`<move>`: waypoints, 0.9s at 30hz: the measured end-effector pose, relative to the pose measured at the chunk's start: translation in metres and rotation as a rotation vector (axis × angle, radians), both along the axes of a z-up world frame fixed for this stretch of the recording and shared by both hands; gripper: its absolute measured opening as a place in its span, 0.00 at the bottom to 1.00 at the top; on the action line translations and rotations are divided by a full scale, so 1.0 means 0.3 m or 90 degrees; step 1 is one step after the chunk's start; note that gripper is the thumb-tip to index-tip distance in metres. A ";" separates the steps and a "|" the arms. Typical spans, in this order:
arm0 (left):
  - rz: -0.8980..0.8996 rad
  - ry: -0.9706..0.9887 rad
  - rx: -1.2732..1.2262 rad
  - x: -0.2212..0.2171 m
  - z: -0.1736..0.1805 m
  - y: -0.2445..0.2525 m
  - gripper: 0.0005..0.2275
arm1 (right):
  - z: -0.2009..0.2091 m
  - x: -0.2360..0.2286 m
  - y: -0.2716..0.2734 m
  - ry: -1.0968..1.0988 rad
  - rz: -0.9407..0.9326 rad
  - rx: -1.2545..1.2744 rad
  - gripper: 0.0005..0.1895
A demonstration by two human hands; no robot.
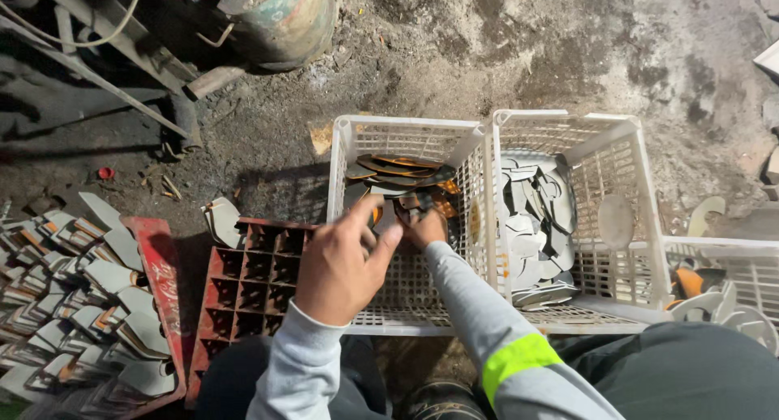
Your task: The person sits on the floor and sorts small metal parts from a white plastic crate into a red crate with compartments. They pick up individual pieces, inspect them, and place them into the red crate.
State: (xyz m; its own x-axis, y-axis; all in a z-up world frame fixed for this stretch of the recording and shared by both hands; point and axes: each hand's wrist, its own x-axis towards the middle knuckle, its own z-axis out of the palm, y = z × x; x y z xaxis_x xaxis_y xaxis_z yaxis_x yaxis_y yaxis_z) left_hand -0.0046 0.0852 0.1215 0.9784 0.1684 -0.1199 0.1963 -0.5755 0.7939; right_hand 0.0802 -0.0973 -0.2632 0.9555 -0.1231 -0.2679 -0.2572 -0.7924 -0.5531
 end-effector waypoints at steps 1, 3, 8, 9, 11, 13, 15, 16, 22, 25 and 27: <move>-0.014 0.025 0.033 0.008 -0.027 -0.008 0.20 | -0.040 0.009 -0.007 0.005 -0.059 -0.019 0.27; -0.015 0.022 0.086 0.019 -0.080 -0.002 0.19 | -0.098 0.052 0.002 0.032 -0.211 -0.032 0.34; 0.022 -0.023 0.097 0.062 -0.134 0.046 0.18 | -0.159 0.068 0.029 0.052 -0.340 0.073 0.26; 0.023 -0.015 0.087 0.068 -0.137 0.051 0.18 | -0.156 0.065 0.031 0.050 -0.338 0.102 0.24; 0.023 0.004 0.068 0.073 -0.149 0.060 0.18 | -0.135 0.069 0.035 0.116 -0.379 0.305 0.19; 0.017 -0.019 0.078 0.083 -0.178 0.074 0.18 | -0.087 0.058 0.027 0.256 -0.446 0.657 0.13; 0.027 -0.001 0.067 0.080 -0.215 0.084 0.19 | -0.003 0.002 0.014 0.265 -0.421 0.728 0.09; 0.039 0.027 0.053 0.081 -0.236 0.088 0.19 | 0.052 -0.028 0.002 0.266 -0.406 0.766 0.07; 0.067 -0.302 -0.016 0.115 -0.389 0.028 0.33 | 0.707 -0.211 0.023 -0.136 0.021 0.444 0.07; 0.224 -0.092 -0.454 0.157 -0.330 0.018 0.36 | 0.918 -0.248 0.099 -0.268 0.187 0.380 0.09; 0.313 -0.002 -0.628 0.166 -0.263 0.036 0.35 | 0.941 -0.249 0.116 -0.413 0.349 0.363 0.15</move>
